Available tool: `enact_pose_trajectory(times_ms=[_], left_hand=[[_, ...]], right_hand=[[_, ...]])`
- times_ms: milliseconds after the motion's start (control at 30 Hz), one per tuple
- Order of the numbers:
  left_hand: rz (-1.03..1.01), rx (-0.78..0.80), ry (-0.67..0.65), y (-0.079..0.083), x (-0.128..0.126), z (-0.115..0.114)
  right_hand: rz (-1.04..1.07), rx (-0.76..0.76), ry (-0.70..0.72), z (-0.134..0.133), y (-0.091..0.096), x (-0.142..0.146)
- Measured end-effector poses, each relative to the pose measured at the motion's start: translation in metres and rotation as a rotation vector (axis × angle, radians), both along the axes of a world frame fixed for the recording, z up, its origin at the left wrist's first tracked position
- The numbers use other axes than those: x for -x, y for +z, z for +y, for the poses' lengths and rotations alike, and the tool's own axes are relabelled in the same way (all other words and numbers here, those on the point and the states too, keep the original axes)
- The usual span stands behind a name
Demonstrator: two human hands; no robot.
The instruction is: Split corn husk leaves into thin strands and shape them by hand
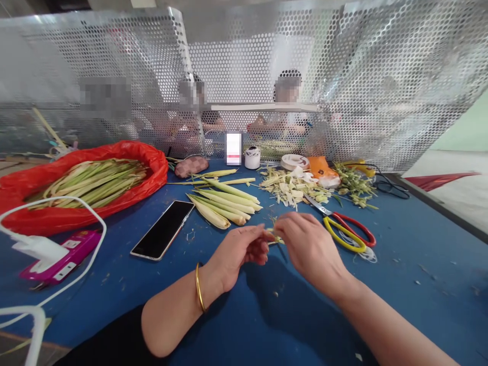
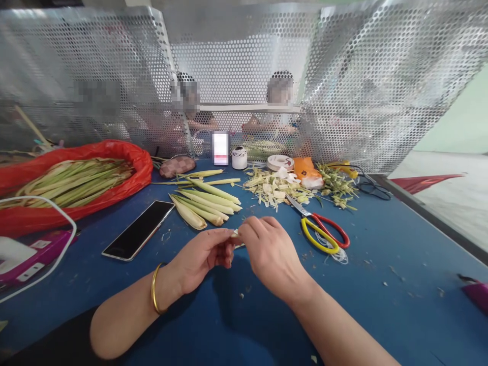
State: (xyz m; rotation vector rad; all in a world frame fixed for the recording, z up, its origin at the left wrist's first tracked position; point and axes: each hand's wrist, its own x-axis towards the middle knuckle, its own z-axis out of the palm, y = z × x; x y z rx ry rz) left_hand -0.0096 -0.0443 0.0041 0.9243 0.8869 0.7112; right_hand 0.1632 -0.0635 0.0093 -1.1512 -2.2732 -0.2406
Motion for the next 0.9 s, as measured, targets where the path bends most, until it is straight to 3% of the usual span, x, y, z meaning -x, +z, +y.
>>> enact_pose_trajectory(times_ms=[100,200,333,433,533,600,700,800,900], left_hand=[[0.184,-0.248,0.082,-0.001,-0.001,0.001],[0.541,-0.624,0.159,-0.005,-0.003,0.002],[0.896,-1.226,0.221,-0.007,-0.008,0.004],[0.957,-1.758,0.046,-0.006,-0.013,0.008],[1.025,-1.976,-0.213,-0.008,-0.017,0.016],[1.053,-1.941,-0.3,-0.011,-0.017,0.024],[0.938,-1.698,-0.26,-0.011,-0.013,0.033],[0.619,-1.154,-0.129,-0.004,-0.004,0.036],[0.128,-0.56,-0.027,0.004,0.006,0.036]], right_hand=[[0.287,0.02,-0.184,0.005,0.005,-0.008],[0.643,0.123,-0.355,0.012,0.005,-0.018],[1.063,0.412,-0.346,0.025,-0.008,-0.024],[1.14,0.482,-0.326,0.032,-0.019,-0.022],[1.173,0.5,-0.316,0.035,-0.024,-0.018],[1.19,0.509,-0.309,0.035,-0.024,-0.016],[1.205,0.511,-0.3,0.034,-0.023,-0.016],[1.222,0.474,-0.303,0.032,-0.018,-0.018],[1.225,0.425,-0.321,0.028,-0.013,-0.019]])
